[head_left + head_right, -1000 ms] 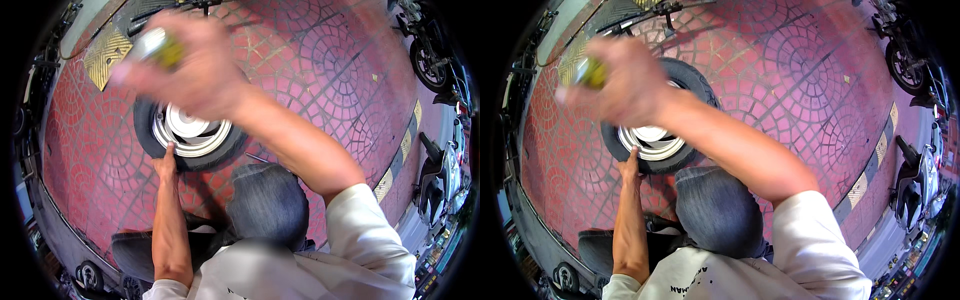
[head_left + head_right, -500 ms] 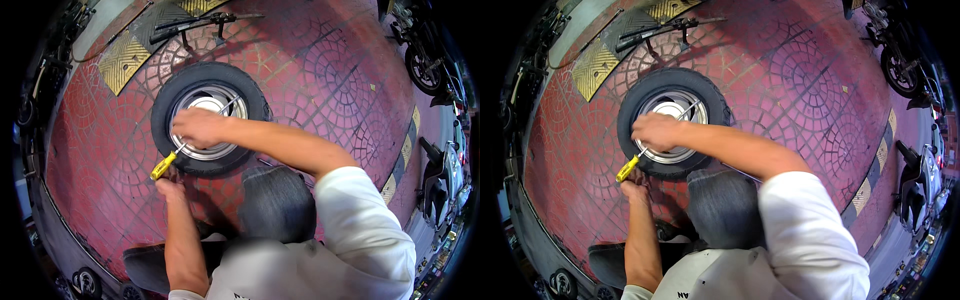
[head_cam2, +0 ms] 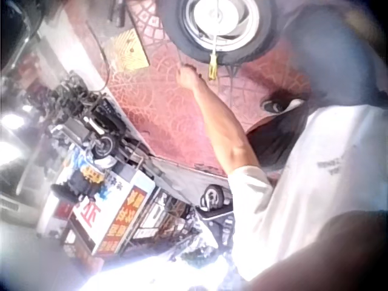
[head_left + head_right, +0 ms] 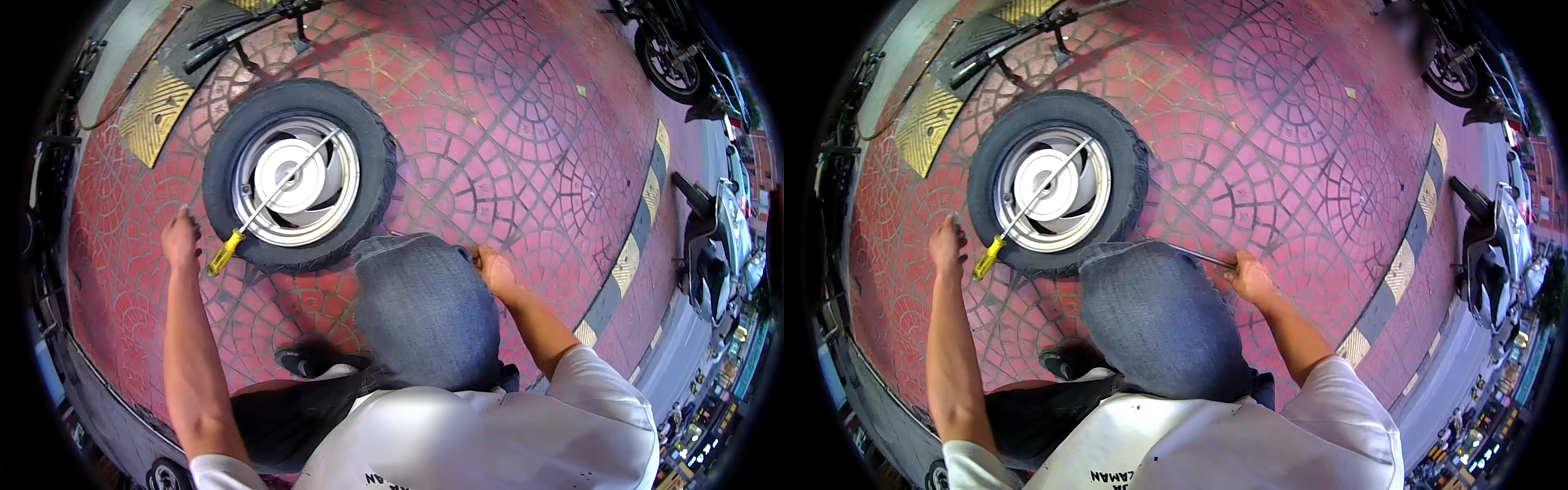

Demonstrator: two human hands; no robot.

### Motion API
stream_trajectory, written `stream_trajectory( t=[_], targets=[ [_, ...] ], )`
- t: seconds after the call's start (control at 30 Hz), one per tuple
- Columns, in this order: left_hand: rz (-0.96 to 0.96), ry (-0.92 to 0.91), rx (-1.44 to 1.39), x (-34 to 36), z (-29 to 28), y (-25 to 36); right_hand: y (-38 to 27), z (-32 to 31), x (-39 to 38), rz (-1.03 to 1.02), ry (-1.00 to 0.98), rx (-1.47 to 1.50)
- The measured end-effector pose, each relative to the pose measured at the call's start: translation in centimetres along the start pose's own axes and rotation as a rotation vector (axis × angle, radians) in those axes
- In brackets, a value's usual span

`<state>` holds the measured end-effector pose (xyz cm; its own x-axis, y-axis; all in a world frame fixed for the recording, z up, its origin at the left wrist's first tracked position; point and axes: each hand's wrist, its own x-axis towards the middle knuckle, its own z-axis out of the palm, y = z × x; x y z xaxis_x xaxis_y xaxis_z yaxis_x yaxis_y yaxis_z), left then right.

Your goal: The person uses a tire lever and a tire iron to pry the bead of a motorcycle tire off the rim. After successfully separating the tire from the rim, the person stands up, inspects the tire, and walks into a cluttered workshop area.

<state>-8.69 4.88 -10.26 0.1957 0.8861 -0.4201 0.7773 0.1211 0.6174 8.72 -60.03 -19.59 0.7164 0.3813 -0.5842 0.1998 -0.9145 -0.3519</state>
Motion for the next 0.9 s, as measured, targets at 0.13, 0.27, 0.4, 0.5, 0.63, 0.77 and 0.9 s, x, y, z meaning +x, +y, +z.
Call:
stream_trajectory(
  t=[0.13, 0.27, 0.4, 0.5, 0.63, 0.77, 0.9],
  targets=[
    [0.918, -0.001, 0.812, -6.6, 3.1, 6.5, 0.4, 0.7, 0.8, -0.086, 0.075, -0.050],
    [1.114, -0.256, 0.921, -10.6, 5.2, 7.2, 2.4, 0.6, 1.2, -0.193, 0.186, -0.111],
    [1.101, -0.240, 1.038, -9.1, 4.8, 3.6, 1.0, -3.1, 0.1, -0.105, 0.187, 0.002],
    [0.999, -0.285, 0.846, -11.5, 4.3, 5.0, 1.1, -4.8, -0.8, -0.002, 0.187, 0.367],
    [0.916, -0.420, 0.618, -12.5, 4.3, 3.4, -2.9, -7.3, -0.4, -0.136, 0.290, 0.422],
    [0.391, -0.783, 0.338, -12.2, 5.9, 0.4, -9.4, -8.5, 2.6, -0.194, 0.299, 0.379],
    [-0.154, -1.015, -0.086, -16.0, 7.0, 1.0, -15.4, -8.8, 6.9, -0.242, 0.315, 0.288]
  ],
)
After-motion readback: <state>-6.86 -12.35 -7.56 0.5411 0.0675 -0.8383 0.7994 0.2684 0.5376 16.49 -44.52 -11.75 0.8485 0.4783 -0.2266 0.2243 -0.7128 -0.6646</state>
